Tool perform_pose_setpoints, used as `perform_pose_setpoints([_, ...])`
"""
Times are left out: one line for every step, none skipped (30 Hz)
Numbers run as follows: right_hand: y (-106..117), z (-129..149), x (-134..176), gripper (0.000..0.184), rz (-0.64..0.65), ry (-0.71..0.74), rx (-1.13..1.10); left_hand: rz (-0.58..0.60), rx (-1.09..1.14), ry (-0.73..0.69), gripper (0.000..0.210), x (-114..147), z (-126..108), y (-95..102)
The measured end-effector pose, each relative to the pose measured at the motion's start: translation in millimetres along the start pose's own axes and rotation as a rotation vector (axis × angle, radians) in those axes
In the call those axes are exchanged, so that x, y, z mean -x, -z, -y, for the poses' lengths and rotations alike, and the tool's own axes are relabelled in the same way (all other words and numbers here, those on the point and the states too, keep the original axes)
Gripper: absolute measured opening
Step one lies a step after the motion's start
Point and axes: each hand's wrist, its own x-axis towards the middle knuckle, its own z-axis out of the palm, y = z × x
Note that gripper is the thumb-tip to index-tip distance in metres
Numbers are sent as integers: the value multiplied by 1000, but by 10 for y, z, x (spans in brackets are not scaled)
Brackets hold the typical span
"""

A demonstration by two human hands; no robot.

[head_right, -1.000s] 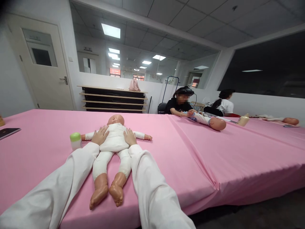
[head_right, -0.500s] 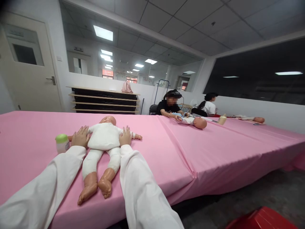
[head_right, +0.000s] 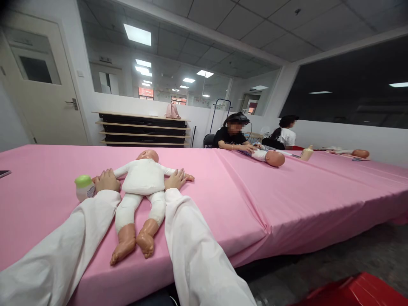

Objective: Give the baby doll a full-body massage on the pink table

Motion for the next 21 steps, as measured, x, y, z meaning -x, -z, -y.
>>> perform_pose_setpoints([-15, 6, -30, 59, -3, 51, -7, -31, 10, -30, 52, -7, -14, 0])
perform_pose_setpoints([-31, 13, -67, 58, -4, 118, -15, -51, 20, -78, 53, -22, -33, -5])
perform_pose_setpoints([-47, 21, -110, 59, -6, 193, -22, -58, 28, -140, 54, -43, -55, -16])
perform_pose_setpoints([-63, 29, -156, 59, -6, 268, -27, -53, 34, -214, 54, -70, -79, -30])
perform_pose_setpoints([-77, 36, -201, 59, -1, 340, -29, -37, 38, -296, 54, -101, -103, -46])
perform_pose_setpoints([-90, 42, -242, 59, 13, 404, -28, -12, 43, -382, 54, -133, -125, -62])
perform_pose_setpoints([-101, 45, -277, 57, 37, 459, -23, 21, 50, -460, 53, -161, -144, -75])
perform_pose_setpoints([-110, 45, -303, 54, 70, 499, -14, 59, 60, -524, 53, -184, -158, -83])
perform_pose_setpoints([-117, 42, -319, 52, 110, 523, -2, 98, 72, -567, 53, -198, -166, -85])
perform_pose_setpoints([-122, 36, -323, 50, 148, 532, 11, 132, 83, -587, 53, -202, -168, -81])
perform_pose_setpoints([-125, 27, -318, 48, 175, 527, 24, 155, 92, -580, 53, -196, -164, -70])
perform_pose_setpoints([-127, 17, -303, 47, 188, 510, 35, 165, 95, -546, 53, -181, -154, -57])
perform_pose_setpoints([-127, 8, -283, 46, 185, 485, 45, 166, 93, -493, 52, -159, -139, -41])
perform_pose_setpoints([-126, 0, -258, 46, 168, 451, 53, 163, 86, -433, 51, -134, -120, -26])
perform_pose_setpoints([-125, -5, -233, 46, 144, 414, 63, 162, 74, -376, 50, -107, -98, -13])
perform_pose_setpoints([-124, -7, -210, 46, 118, 378, 73, 165, 61, -328, 49, -81, -77, -2])
perform_pose_setpoints([-124, -6, -191, 48, 90, 350, 82, 168, 48, -292, 49, -60, -58, 6])
perform_pose_setpoints([-123, 0, -177, 49, 63, 337, 90, 162, 36, -266, 50, -45, -43, 12])
perform_pose_setpoints([-123, 10, -169, 50, 40, 342, 95, 145, 29, -247, 51, -37, -33, 16])
perform_pose_setpoints([-123, 23, -167, 50, 21, 366, 99, 116, 28, -235, 52, -38, -30, 18])
perform_pose_setpoints([-122, 39, -169, 51, 7, 407, 103, 81, 33, -234, 53, -47, -33, 19])
